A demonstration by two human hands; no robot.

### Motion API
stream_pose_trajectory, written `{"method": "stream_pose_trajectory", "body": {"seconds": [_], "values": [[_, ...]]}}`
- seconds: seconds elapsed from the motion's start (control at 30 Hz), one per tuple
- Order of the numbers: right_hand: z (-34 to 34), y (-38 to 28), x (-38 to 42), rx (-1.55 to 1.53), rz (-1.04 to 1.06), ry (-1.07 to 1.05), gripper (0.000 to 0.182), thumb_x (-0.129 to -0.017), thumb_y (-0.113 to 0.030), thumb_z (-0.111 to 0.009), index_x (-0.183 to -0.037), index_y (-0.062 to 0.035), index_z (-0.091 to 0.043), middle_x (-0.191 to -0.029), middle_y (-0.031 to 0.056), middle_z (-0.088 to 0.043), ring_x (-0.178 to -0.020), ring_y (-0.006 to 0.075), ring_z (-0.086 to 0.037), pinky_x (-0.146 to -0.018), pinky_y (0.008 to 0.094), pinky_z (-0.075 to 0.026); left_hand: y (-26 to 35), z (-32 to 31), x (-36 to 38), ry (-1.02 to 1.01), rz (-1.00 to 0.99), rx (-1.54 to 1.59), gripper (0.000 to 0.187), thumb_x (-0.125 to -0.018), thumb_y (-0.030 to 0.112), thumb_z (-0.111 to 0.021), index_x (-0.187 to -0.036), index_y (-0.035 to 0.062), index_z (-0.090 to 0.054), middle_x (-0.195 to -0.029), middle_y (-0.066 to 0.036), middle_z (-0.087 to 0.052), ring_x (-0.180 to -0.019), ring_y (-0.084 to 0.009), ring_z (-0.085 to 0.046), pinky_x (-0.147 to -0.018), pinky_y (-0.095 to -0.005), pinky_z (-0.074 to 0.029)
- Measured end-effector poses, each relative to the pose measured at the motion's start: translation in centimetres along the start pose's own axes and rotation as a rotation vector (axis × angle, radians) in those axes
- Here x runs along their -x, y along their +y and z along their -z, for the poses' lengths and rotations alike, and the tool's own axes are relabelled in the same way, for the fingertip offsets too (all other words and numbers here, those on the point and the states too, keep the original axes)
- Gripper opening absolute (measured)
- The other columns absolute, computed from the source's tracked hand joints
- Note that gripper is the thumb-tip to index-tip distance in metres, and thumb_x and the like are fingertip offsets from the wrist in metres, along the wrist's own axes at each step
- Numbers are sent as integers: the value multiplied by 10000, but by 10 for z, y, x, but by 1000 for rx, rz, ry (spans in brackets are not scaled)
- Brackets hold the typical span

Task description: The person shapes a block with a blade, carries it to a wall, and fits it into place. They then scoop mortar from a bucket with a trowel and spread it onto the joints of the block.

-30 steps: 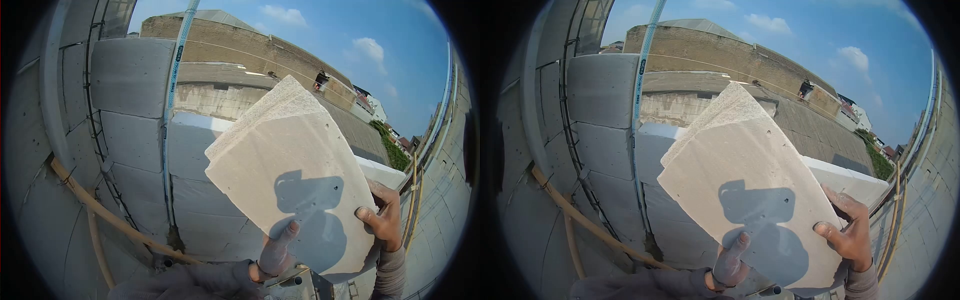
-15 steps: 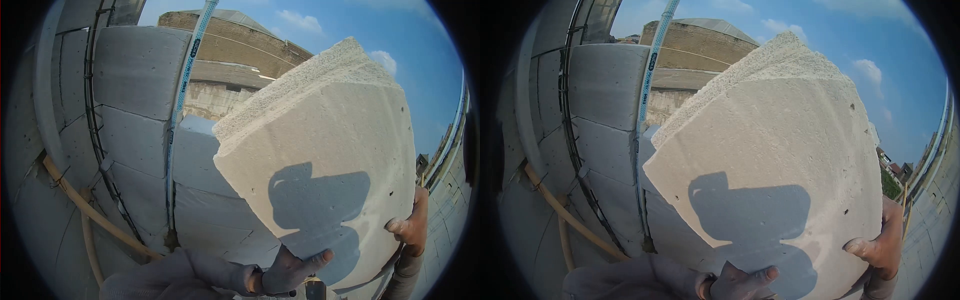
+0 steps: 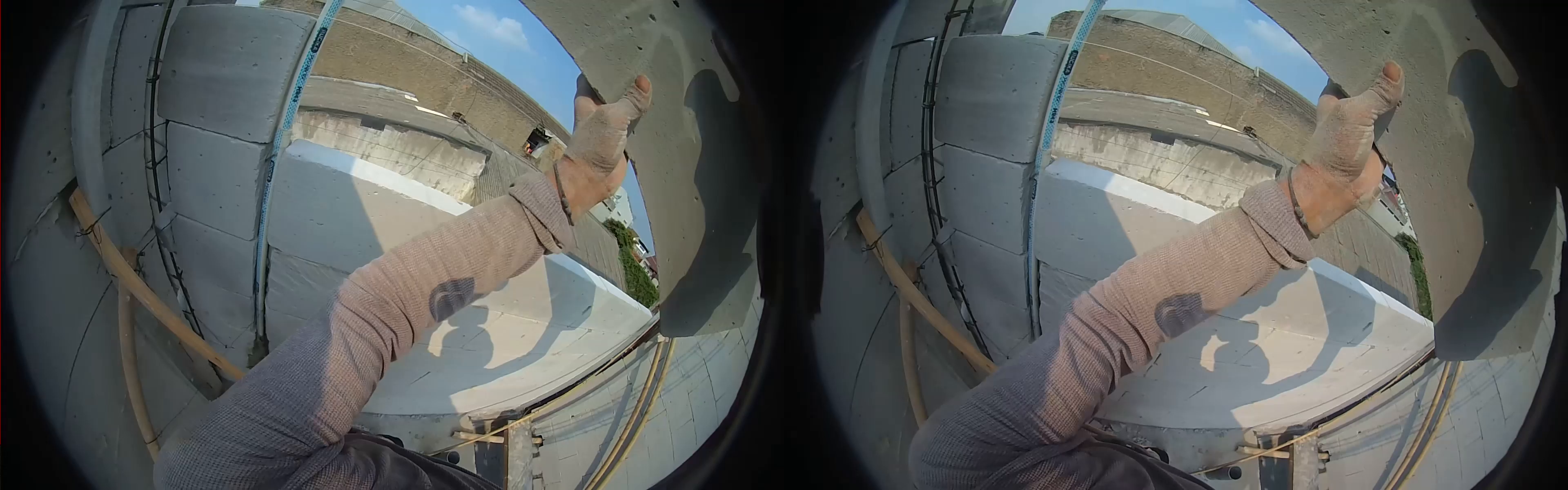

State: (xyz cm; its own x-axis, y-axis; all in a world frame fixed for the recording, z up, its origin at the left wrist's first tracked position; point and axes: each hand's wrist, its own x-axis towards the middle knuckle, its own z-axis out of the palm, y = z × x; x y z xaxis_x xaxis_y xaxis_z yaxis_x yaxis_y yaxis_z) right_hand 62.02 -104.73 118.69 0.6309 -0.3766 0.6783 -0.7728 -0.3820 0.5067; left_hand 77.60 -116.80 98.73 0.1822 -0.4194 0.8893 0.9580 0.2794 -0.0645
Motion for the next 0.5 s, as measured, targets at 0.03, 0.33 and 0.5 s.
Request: {"method": "stream_pose_trajectory", "body": {"seconds": [0.03,0.33,0.5], "values": [[9,-2,-5,27,2,28,850,-800,-539,-831,-1317,66,-531,-1111,207,-680,-943,284,-727,-808,387,-596,6,5,-5,-65,-32,14,503,-867,367,-865,-1161,45,-614,-1127,-78,-609,-1123,-185,-577,-1016,-375,-481],[43,21,-2,155,-60,145,825,-827,-562,-793,-1312,60,-550,-1096,210,-686,-923,283,-731,-798,383,-603,34,11,-50,-310,99,-186,646,-946,368,-741,-1367,-13,-434,-1375,-163,-499,-1331,-203,-460,-1166,-423,-356],[46,27,-11,172,-80,187,813,-841,-574,-772,-1309,56,-560,-1087,212,-689,-912,282,-733,-793,381,-606,33,-24,-49,-56,-270,-390,580,-992,369,-658,-1348,-35,-443,-1386,-180,-492,-1352,-205,-443,-1177,-444,-334]]}}
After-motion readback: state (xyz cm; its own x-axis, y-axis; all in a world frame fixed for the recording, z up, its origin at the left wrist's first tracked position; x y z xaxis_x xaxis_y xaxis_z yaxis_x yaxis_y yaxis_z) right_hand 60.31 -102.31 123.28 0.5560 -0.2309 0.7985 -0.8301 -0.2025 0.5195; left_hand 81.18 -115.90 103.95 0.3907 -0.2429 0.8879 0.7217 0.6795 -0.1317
